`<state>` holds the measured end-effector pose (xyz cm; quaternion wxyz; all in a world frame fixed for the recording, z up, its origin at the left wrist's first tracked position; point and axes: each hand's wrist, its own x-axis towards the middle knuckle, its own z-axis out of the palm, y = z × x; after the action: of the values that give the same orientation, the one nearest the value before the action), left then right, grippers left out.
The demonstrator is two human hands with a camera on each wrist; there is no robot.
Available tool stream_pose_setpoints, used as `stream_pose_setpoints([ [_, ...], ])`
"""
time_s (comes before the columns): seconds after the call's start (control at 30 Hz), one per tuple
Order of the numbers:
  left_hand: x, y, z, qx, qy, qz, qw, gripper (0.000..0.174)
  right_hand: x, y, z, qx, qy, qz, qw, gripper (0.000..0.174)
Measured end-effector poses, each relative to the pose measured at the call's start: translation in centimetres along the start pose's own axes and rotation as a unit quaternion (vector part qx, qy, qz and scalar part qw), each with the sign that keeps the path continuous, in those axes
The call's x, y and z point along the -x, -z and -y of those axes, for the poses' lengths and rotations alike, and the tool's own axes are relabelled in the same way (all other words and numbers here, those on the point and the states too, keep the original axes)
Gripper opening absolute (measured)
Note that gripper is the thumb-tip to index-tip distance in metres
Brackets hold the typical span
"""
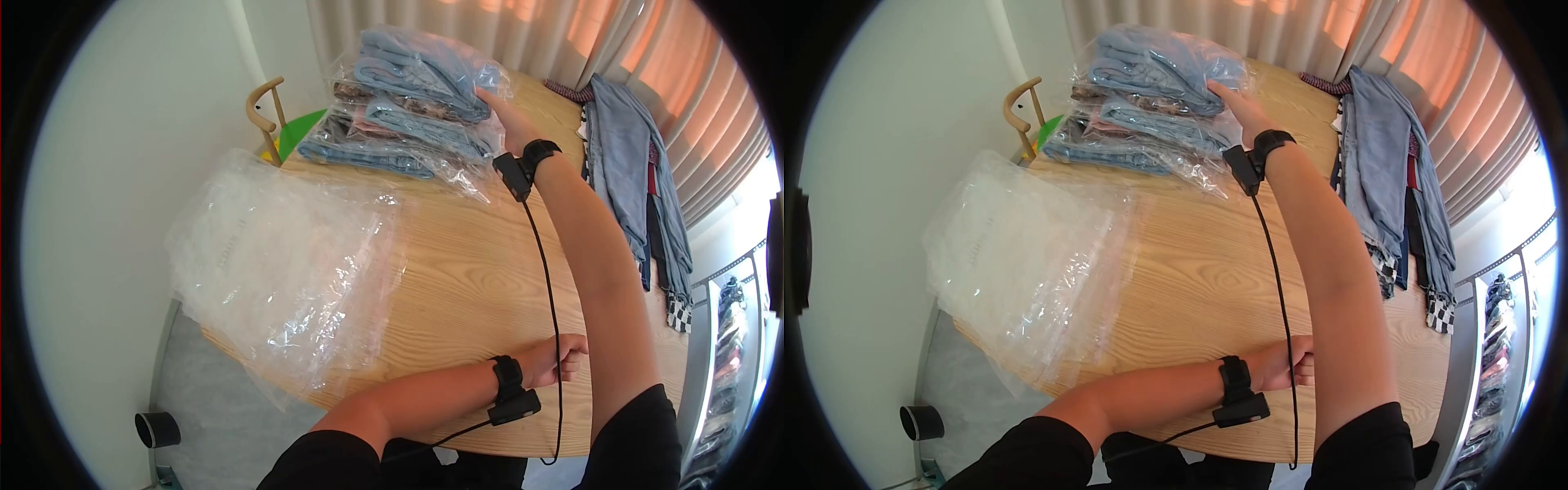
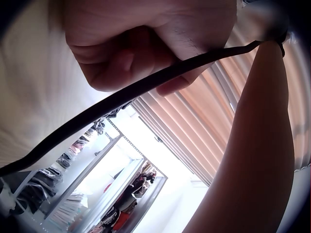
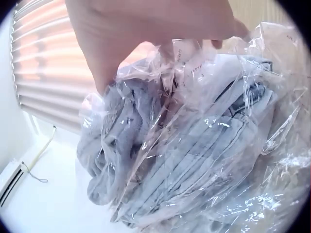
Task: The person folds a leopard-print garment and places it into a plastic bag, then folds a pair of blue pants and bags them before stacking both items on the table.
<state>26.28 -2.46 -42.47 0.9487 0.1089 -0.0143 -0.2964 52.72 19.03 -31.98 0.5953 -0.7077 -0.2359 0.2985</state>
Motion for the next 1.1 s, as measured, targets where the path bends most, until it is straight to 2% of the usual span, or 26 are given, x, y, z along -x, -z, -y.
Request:
stream_pose_setpoints([
  [0.13, 0.3, -0.7, -0.3, -0.003, 0.021, -0.049, 0.999, 0.03, -1.0, -0.1, -1.7, -0.046, -0.005, -0.003, 0.999, 0.085],
  [0.2, -0.1, -0.9, -0.1, -0.014, 0.029, -0.081, 0.996, 0.03, -0.7, -0.3, -2.1, -0.139, -0.07, 0.028, 0.987, 0.085],
  [0.23, -0.2, -0.9, 0.0, -0.026, 0.038, -0.113, 0.993, 0.03, -0.2, -0.3, -2.1, -0.14, -0.07, 0.03, 0.987, 0.085],
  [0.3, -0.1, -0.7, -0.1, -0.031, 0.029, -0.094, 0.995, 0.032, 1.0, -0.2, -1.9, -0.134, -0.056, 0.073, 0.987, 0.095],
  [0.33, 0.0, -0.7, -0.1, -0.037, 0.024, -0.074, 0.996, 0.034, 1.2, 0.0, -1.7, -0.133, -0.057, 0.074, 0.987, 0.095],
  [0.4, 0.4, -1.1, -0.3, -0.038, 0.024, -0.076, 0.996, 0.032, 1.5, 0.5, -1.4, -0.14, -0.129, 0.063, 0.98, 0.08],
  [0.43, 0.6, -1.3, -0.5, -0.039, 0.025, -0.078, 0.996, 0.031, 1.5, 0.6, -1.4, -0.14, -0.129, 0.062, 0.98, 0.08],
  [0.53, 0.5, -1.0, -0.4, -0.039, 0.022, -0.055, 0.997, 0.032, 1.5, 0.9, -1.5, -0.115, -0.12, 0.042, 0.985, 0.072],
  [0.63, 0.4, -1.0, -0.4, -0.032, 0.026, -0.061, 0.997, 0.033, 1.7, 0.6, -1.5, -0.147, -0.1, 0.069, 0.982, 0.067],
  [0.7, 0.2, -1.0, -0.3, -0.031, 0.029, -0.061, 0.997, 0.033, 1.8, -0.3, -1.7, -0.262, -0.042, 0.081, 0.961, 0.064],
  [0.8, -0.1, -0.8, -0.2, -0.03, 0.03, -0.069, 0.997, 0.033, 1.5, -0.9, -1.5, -0.233, 0.001, 0.042, 0.971, 0.059],
  [0.87, -0.1, -0.6, -0.1, -0.029, 0.032, -0.077, 0.996, 0.033, 1.6, -1.2, -1.1, -0.238, 0.014, 0.052, 0.97, 0.055],
  [0.93, 0.0, -0.6, -0.1, -0.01, 0.022, -0.046, 0.999, 0.034, 1.4, -1.4, -0.9, -0.243, 0.026, 0.058, 0.968, 0.051],
  [1.0, 0.1, -0.7, -0.2, -0.016, 0.02, -0.044, 0.999, 0.033, 0.3, -1.3, -0.9, -0.252, 0.067, 0.056, 0.964, 0.045],
  [1.1, 0.0, -0.6, -0.1, -0.022, 0.02, -0.045, 0.999, 0.032, -1.1, -1.3, -0.6, -0.242, 0.043, 0.069, 0.967, 0.041],
])
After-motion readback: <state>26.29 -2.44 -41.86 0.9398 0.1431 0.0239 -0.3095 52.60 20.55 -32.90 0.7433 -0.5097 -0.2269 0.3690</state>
